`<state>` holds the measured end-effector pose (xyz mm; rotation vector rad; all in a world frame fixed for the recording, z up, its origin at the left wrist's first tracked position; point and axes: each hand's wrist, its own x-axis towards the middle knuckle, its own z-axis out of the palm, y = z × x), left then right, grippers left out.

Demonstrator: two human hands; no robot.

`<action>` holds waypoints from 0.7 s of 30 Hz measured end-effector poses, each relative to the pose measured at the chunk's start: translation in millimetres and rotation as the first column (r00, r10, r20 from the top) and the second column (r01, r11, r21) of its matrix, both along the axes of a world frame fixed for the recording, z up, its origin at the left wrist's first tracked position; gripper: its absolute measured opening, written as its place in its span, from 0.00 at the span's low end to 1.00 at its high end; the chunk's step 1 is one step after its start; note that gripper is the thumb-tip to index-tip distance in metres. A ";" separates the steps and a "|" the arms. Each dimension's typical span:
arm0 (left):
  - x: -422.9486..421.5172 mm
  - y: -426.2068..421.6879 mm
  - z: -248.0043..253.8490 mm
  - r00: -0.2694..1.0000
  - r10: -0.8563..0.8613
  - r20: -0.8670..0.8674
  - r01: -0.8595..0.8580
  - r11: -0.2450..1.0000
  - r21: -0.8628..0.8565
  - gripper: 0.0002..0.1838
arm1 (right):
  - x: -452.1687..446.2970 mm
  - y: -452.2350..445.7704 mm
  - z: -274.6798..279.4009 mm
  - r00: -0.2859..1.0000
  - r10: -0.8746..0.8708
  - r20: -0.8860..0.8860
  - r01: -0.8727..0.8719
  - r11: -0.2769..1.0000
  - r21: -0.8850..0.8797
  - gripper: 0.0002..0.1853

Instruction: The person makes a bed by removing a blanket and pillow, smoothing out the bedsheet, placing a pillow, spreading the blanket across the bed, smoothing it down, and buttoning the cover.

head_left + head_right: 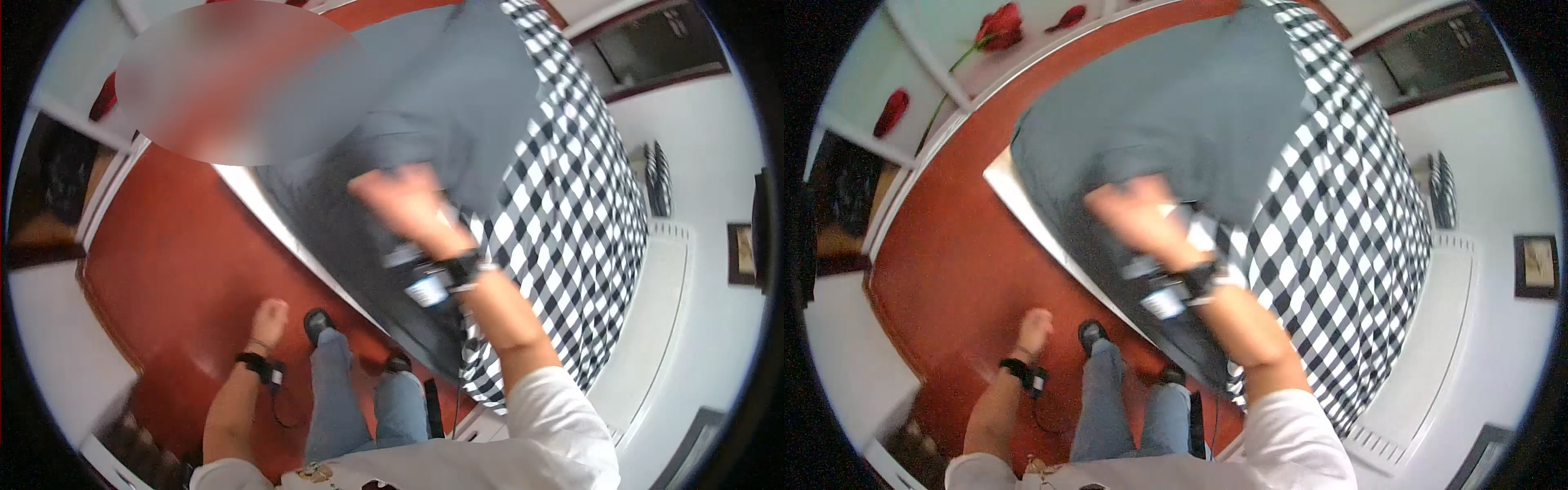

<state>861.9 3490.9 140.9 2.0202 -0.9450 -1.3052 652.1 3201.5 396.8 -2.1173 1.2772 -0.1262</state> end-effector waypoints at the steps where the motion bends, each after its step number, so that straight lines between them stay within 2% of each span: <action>1: 38.2 -43.1 27.3 0.996 0.005 -0.094 -0.012 0.997 -0.073 0.16 | 48.5 7.0 -3.6 0.995 -0.086 0.041 0.077 0.979 0.188 0.20; 2: 66.5 -75.0 34.2 0.954 0.189 -0.234 -0.206 0.977 -0.047 0.14 | 73.4 8.0 -55.3 0.958 -0.044 0.282 0.031 0.998 0.051 0.23; 3: 90.6 -106.2 52.7 0.810 0.364 -0.459 -0.388 0.921 0.046 0.19 | 90.6 10.1 -76.5 0.977 -0.012 0.213 0.004 0.999 0.035 0.23; 4: 98.0 -133.9 92.5 0.825 0.386 -0.413 -0.423 0.906 0.004 0.27 | 101.4 13.4 -93.1 0.989 0.022 0.148 -0.027 0.999 0.027 0.24; 6: 108.8 -183.5 131.2 0.801 0.348 -0.486 -0.406 0.914 -0.015 0.37 | 98.3 12.7 -124.8 0.984 0.083 0.156 -0.077 0.996 -0.040 0.26; 7: 108.5 -197.1 128.1 0.827 0.319 -0.463 -0.350 0.937 0.021 0.38 | 101.8 17.4 -139.8 0.990 0.077 0.117 -0.073 0.997 -0.033 0.26; 9: 111.8 -217.7 78.0 0.866 0.270 -0.420 -0.225 0.962 0.156 0.38 | 111.8 22.7 -158.2 0.994 0.099 0.051 -0.099 0.995 -0.009 0.27; 10: 104.5 -223.3 61.7 0.882 0.195 -0.429 -0.141 0.978 0.155 0.42 | 113.9 24.0 -162.6 0.992 0.123 0.025 -0.123 0.992 0.003 0.27; 11: 85.8 -234.2 73.3 0.893 0.229 -0.388 -0.183 0.971 0.153 0.45 | 115.2 25.8 -168.6 0.990 0.133 0.043 -0.133 0.991 -0.009 0.27; 12: 79.8 -248.3 52.6 0.892 0.294 -0.344 -0.252 0.954 0.163 0.47 | 115.9 25.1 -175.0 0.988 0.145 0.059 -0.143 0.989 -0.021 0.27; 13: 84.5 -266.1 43.2 0.813 0.230 -0.535 -0.156 0.971 0.181 0.48 | 117.8 23.0 -178.9 0.986 0.146 0.082 -0.147 0.989 0.001 0.27; 14: 80.5 -279.7 31.4 0.722 0.375 -0.582 -0.281 0.927 0.248 0.44 | 114.4 22.9 -183.7 0.984 0.143 0.105 -0.148 0.988 0.038 0.27; 15: 83.6 -296.4 34.5 0.547 0.492 -0.677 -0.368 0.868 0.334 0.41 | 110.0 23.7 -183.9 0.982 0.103 0.156 -0.104 0.995 0.000 0.25; 16: 94.5 -309.7 37.5 0.345 0.589 -0.731 -0.434 0.790 0.432 0.38 | 108.1 20.2 -167.3 0.967 0.066 0.245 -0.090 0.992 0.087 0.24; 18: 124.8 -335.9 41.2 0.376 0.718 -0.585 -0.664 0.650 0.370 0.37 | 101.4 19.7 -128.5 0.932 0.029 0.362 -0.064 0.994 0.084 0.25; 19: 150.9 -335.6 30.4 0.497 0.618 -0.609 -0.617 0.746 0.253 0.34 | 100.1 19.3 -107.2 0.916 0.078 0.394 -0.101 0.994 0.038 0.25; 20: 149.5 -329.6 76.4 0.366 0.529 -0.765 -0.647 0.736 0.199 0.28 | 102.8 24.3 -85.4 0.914 0.094 0.395 -0.129 0.990 0.063 0.25; 21: 150.0 -326.2 129.4 0.396 0.515 -0.760 -0.636 0.751 0.177 0.23 | 106.0 25.6 -84.5 0.923 0.114 0.368 -0.160 0.982 0.097 0.26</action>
